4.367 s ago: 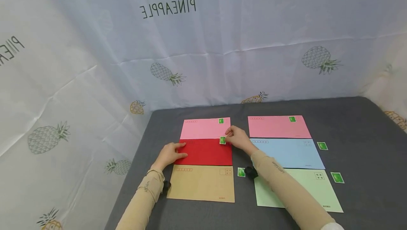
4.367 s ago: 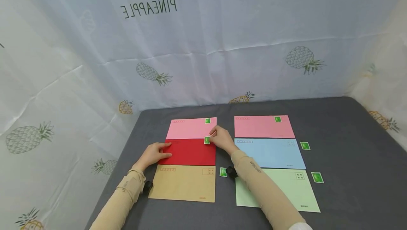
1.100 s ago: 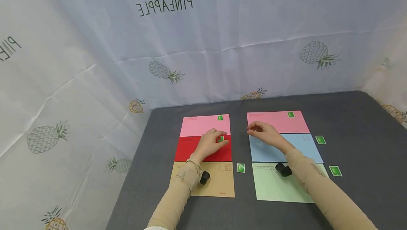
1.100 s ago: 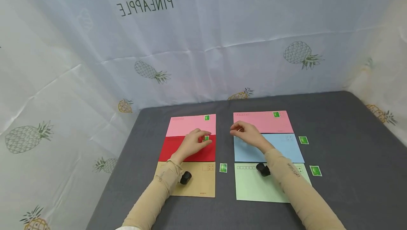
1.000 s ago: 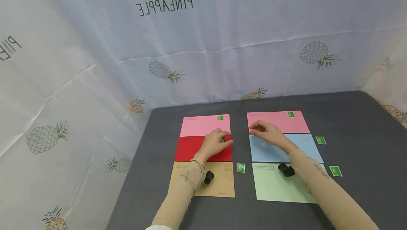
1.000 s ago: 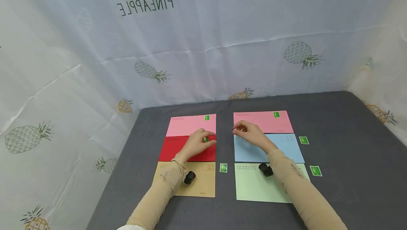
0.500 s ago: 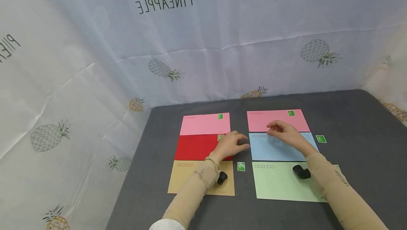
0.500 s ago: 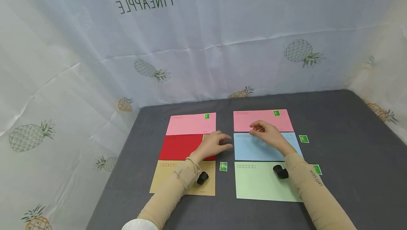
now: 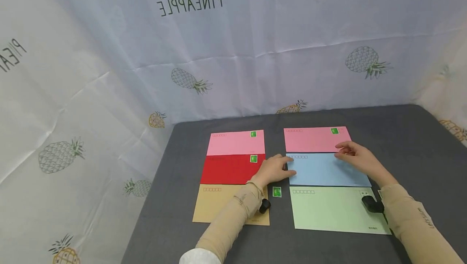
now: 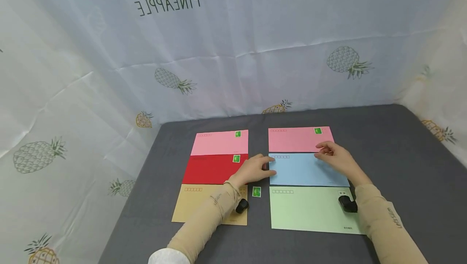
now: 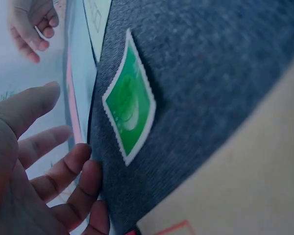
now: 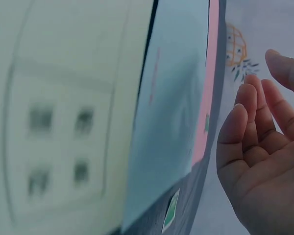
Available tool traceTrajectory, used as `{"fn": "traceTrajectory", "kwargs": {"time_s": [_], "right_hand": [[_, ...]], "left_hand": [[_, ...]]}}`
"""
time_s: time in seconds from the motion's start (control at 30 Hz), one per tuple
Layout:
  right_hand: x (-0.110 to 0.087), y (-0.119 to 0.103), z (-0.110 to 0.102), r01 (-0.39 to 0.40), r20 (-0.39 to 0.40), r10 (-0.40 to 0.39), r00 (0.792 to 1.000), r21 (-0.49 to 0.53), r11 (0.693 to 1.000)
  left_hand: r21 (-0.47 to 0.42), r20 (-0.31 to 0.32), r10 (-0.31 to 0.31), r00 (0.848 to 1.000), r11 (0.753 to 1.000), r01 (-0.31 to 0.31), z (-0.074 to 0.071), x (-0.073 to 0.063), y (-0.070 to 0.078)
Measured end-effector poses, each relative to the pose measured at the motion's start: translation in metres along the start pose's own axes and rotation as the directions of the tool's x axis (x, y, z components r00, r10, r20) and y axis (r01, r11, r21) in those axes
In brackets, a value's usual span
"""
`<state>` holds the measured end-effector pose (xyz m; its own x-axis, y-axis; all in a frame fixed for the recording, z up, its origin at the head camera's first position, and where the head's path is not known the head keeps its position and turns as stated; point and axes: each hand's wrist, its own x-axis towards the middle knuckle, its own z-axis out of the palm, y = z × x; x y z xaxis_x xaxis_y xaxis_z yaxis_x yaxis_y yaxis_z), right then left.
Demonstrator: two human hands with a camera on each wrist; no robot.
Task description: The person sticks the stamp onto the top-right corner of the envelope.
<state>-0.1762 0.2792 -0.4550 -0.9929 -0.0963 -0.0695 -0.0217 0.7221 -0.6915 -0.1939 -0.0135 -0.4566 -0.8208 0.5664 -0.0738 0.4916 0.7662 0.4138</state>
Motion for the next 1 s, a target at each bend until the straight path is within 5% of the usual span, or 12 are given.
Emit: {"fn": "traceTrajectory", "kwargs": {"time_s": [0.3, 0.6, 1.0], "right_hand": [[-0.014, 0.026, -0.013, -0.115, -0.061, 0.113, 0.992, -0.027, 0.993], [-0.022, 0.042, -0.02, -0.242, -0.194, 0.236, 0.952, -0.005, 0.97], [-0.018, 0.056, -0.024, -0.314, -0.19, 0.3, 0.935, -0.049, 0.948]], "left_hand": [[0.041, 0.022, -0.014, 1.0, 0.999, 0.013, 0.003, 0.002, 0.001], [0.071, 0.023, -0.038, 0.999, 0.997, 0.036, 0.008, 0.002, 0.001], [0.116, 0.03, -0.087, 0.996, 0.99, 0.083, 0.006, 0.003, 0.008]]}}
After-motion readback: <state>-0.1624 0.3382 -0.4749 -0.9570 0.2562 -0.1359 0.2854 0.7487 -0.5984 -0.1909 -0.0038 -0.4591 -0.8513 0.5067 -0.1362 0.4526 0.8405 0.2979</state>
